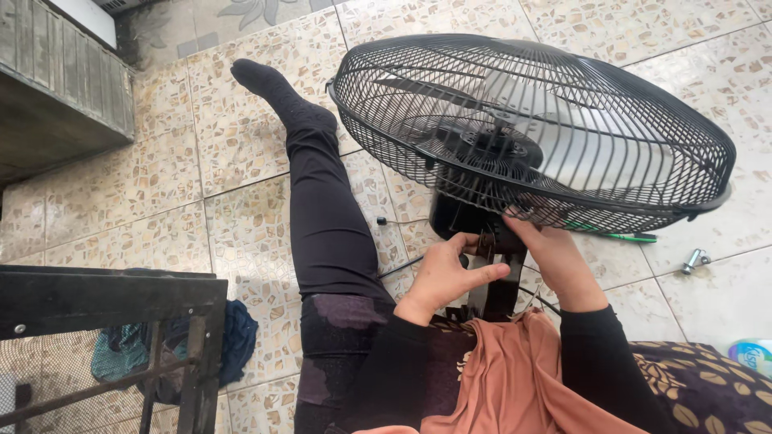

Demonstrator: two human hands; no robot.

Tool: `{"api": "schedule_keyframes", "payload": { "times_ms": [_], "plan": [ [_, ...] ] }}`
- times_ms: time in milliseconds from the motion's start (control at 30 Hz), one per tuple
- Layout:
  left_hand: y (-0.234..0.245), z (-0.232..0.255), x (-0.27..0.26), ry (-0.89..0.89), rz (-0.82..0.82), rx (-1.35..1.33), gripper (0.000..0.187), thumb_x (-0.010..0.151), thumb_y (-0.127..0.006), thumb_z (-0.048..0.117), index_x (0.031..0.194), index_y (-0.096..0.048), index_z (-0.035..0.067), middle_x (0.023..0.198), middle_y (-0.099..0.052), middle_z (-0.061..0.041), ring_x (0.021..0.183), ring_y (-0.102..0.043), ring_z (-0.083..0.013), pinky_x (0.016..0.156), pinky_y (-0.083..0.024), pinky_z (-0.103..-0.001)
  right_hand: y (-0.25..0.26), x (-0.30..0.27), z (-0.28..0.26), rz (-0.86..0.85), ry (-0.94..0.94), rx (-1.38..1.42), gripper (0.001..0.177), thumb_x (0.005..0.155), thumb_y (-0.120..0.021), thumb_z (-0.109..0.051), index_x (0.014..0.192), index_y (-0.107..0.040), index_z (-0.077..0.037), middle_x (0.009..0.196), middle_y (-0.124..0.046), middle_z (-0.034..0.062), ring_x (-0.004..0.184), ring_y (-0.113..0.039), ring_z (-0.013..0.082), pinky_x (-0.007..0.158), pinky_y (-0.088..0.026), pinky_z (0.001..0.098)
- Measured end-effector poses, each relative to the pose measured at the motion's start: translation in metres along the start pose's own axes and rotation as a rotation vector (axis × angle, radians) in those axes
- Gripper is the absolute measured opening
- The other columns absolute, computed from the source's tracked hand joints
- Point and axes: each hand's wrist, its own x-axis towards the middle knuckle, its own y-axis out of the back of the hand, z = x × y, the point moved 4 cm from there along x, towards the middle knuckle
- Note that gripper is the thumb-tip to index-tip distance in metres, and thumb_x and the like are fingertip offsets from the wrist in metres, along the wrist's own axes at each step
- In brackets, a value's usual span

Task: The person uses a screwdriver to loosen and remove a bolt from the base of a standing fan. They then detach the control panel housing from the fan's neck and set it aside.

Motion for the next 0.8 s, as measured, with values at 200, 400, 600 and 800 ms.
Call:
{"api": "schedule_keyframes", "payload": {
  "times_ms": [200,400,600,800],
  "plan": [
    [-0.003,0.01,0.0,-0.024,0.029,0.069,0.075,0.072,-0.083,0.057,0.116,-0.071,-0.002,0.102,-0.078,-0.014,0.092,-0.077,-0.0246,0.082,-0.059,-0.034,0.032,0.025,0.046,-0.101,-0.141,0.055,0.017,0.098,-0.068,-0.021,0.109,-0.07,-0.008,0.101,-0.071,-0.0023,0.089,-0.062,0.0098,0.076,-0.049,0.0285],
    [-0.004,0.02,0.001,0.02,0.039,0.113,0.076,0.069,-0.082,0.059,0.111,-0.07,-0.002,0.097,-0.077,-0.016,0.088,-0.075,-0.0285,0.079,-0.058,-0.036,0.035,0.03,0.088,-0.136,-0.279,0.405,0.019,0.101,-0.066,-0.025,0.114,-0.068,-0.011,0.103,-0.069,-0.0028,0.09,-0.062,0.0119,0.076,-0.05,0.0301],
    [-0.014,0.032,0.003,0.045,0.127,0.207,0.074,0.07,-0.079,0.065,0.104,-0.069,0.0,0.09,-0.076,-0.016,0.084,-0.074,-0.0328,0.073,-0.057,-0.041,0.035,0.03,0.084,-0.038,-0.21,0.558,0.021,0.098,-0.063,-0.022,0.117,-0.066,-0.013,0.112,-0.068,-0.0048,0.098,-0.064,0.0099,0.085,-0.054,0.0281],
    [-0.023,0.044,0.007,0.071,0.163,0.278,0.075,0.07,-0.077,0.069,0.096,-0.067,-0.001,0.083,-0.074,-0.016,0.076,-0.074,-0.0338,0.069,-0.058,-0.043,0.064,0.038,0.077,-0.165,-0.208,0.213,0.023,0.102,-0.063,-0.014,0.122,-0.066,-0.003,0.112,-0.066,0.0011,0.096,-0.06,0.0153,0.081,-0.049,0.0337]
  ]
}}
